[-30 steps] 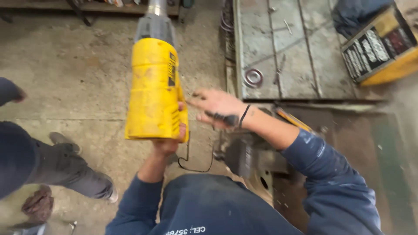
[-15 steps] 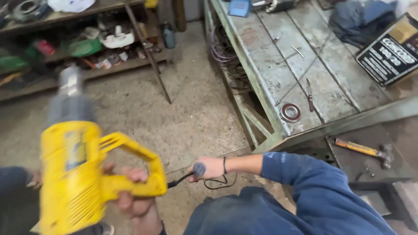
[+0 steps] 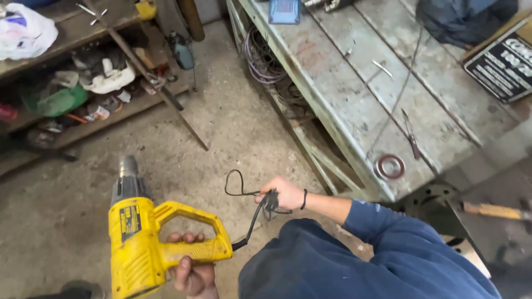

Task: The person opens a box to retrieve a bearing, unwraps it, and attempts to fit it onto the shaft of a blue electric motor. After removing the bearing, they place it on a workbench and then secure it in a bench vise using a wrench.

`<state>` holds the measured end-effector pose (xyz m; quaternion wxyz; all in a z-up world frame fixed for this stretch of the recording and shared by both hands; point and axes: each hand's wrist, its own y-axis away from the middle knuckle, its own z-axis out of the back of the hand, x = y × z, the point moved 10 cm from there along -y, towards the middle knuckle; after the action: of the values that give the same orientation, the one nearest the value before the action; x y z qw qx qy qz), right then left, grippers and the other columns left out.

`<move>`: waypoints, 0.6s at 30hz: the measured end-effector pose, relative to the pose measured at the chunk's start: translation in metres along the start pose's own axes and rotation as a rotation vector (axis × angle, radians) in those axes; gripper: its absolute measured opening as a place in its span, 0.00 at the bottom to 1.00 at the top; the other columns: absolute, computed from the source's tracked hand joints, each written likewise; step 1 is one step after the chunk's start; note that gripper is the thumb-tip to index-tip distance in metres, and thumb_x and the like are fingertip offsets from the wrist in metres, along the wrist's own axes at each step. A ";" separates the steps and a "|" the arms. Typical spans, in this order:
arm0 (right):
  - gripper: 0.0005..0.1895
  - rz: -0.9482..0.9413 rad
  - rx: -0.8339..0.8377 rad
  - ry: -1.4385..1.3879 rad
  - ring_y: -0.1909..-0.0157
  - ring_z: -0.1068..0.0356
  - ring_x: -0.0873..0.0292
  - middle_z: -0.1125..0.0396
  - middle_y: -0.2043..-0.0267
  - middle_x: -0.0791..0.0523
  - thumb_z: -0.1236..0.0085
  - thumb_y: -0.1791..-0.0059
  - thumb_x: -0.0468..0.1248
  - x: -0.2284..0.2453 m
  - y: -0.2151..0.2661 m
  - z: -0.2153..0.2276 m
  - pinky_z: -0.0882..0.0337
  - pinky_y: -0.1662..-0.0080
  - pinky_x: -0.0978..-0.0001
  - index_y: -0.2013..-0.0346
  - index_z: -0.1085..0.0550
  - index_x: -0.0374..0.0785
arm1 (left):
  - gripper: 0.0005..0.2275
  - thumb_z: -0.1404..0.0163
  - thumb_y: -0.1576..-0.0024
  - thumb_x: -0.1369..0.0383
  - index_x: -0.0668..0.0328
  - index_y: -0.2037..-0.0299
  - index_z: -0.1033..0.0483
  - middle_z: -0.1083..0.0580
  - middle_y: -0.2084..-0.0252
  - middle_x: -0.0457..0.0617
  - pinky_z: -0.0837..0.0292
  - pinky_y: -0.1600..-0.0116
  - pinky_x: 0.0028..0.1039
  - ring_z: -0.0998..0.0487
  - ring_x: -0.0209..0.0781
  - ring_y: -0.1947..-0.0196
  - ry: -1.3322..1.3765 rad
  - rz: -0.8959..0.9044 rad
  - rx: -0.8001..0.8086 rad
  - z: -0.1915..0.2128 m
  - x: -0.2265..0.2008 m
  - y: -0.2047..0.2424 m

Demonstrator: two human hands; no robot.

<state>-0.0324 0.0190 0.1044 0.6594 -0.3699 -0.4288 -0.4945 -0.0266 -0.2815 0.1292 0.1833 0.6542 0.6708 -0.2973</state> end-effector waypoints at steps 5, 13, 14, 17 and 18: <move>0.19 0.115 -0.094 -0.210 0.83 0.36 0.59 0.35 0.85 0.55 0.38 0.49 0.42 0.085 -0.077 0.131 0.40 0.75 0.65 0.82 0.25 0.37 | 0.25 0.46 0.42 0.60 0.57 0.35 0.33 0.26 0.43 0.51 0.34 0.33 0.49 0.27 0.52 0.41 0.264 0.281 -0.100 -0.041 0.109 -0.132; 0.19 0.300 -0.315 0.058 0.76 0.35 0.59 0.37 0.79 0.56 0.48 0.46 0.45 0.181 -0.187 0.282 0.37 0.69 0.65 0.76 0.28 0.35 | 0.37 0.59 0.32 0.39 0.64 0.25 0.41 0.26 0.46 0.61 0.28 0.47 0.36 0.22 0.52 0.51 0.570 0.912 0.407 -0.182 0.291 -0.242; 0.19 0.281 -0.344 0.070 0.76 0.35 0.59 0.37 0.79 0.56 0.48 0.46 0.45 0.179 -0.191 0.306 0.37 0.69 0.65 0.76 0.28 0.35 | 0.37 0.59 0.32 0.39 0.64 0.25 0.41 0.26 0.46 0.61 0.28 0.47 0.36 0.22 0.52 0.51 0.579 0.944 0.420 -0.197 0.294 -0.249; 0.14 0.298 -0.777 0.052 0.75 0.38 0.59 0.37 0.76 0.54 0.49 0.47 0.40 0.190 -0.175 0.417 0.39 0.70 0.66 0.76 0.31 0.38 | 0.38 0.55 0.38 0.42 0.53 0.23 0.51 0.25 0.49 0.60 0.27 0.47 0.36 0.22 0.50 0.53 0.162 0.972 0.717 -0.229 0.312 -0.275; 0.16 0.421 -0.891 -0.059 0.79 0.41 0.59 0.41 0.79 0.55 0.50 0.43 0.40 0.205 -0.159 0.456 0.41 0.73 0.67 0.74 0.35 0.38 | 0.39 0.50 0.39 0.46 0.56 0.23 0.52 0.26 0.46 0.60 0.27 0.44 0.38 0.21 0.51 0.50 0.167 0.894 0.885 -0.240 0.309 -0.288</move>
<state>-0.2486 0.3280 0.4686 0.5103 -0.7085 -0.1102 -0.4749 -0.3004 0.1187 0.1609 -0.0510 0.9061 0.1584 -0.3889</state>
